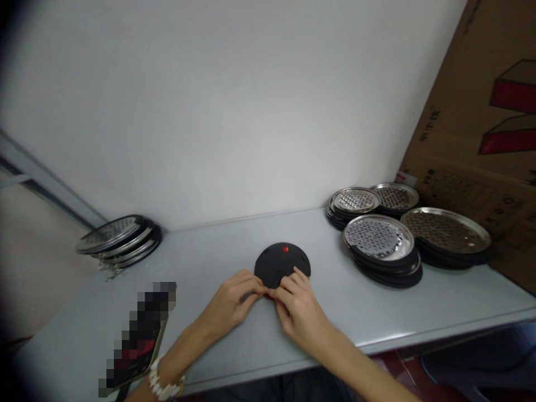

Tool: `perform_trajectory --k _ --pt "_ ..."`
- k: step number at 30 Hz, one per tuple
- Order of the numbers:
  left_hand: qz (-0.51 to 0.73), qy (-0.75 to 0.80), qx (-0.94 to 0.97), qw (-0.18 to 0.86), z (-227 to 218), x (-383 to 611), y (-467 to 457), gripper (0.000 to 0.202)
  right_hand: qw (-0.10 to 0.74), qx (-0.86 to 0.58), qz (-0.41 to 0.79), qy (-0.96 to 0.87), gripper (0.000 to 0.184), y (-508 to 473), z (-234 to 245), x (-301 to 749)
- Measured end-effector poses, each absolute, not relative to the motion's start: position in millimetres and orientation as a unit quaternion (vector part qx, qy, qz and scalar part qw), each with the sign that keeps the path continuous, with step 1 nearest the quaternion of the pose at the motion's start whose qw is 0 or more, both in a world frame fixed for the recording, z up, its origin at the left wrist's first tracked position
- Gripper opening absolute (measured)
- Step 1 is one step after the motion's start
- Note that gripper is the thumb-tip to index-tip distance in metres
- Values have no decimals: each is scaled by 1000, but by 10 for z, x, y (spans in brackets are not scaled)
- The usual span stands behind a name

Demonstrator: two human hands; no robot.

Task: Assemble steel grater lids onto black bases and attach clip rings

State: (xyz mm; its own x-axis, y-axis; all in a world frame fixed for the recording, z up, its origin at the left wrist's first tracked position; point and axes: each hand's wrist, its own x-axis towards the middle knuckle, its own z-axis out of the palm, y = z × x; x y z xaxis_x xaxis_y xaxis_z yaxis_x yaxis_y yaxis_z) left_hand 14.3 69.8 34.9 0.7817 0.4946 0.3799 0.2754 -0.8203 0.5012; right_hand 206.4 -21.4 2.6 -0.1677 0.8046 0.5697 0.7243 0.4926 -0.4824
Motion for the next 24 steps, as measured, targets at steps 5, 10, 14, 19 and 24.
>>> perform_trajectory --k 5,10,14,19,24 --pt "251 186 927 209 377 249 707 15 398 -492 89 -769 24 -190 97 2219" --pt "245 162 935 201 388 280 749 17 400 -478 78 -778 22 -173 80 2251" --pt "250 164 934 197 344 261 762 16 409 -470 72 -779 25 -174 28 2264" --pt "271 164 925 208 249 238 782 17 409 -467 59 -782 24 -176 30 2282" --pt "309 144 922 186 200 248 806 16 406 -474 71 -778 23 -171 81 2272"
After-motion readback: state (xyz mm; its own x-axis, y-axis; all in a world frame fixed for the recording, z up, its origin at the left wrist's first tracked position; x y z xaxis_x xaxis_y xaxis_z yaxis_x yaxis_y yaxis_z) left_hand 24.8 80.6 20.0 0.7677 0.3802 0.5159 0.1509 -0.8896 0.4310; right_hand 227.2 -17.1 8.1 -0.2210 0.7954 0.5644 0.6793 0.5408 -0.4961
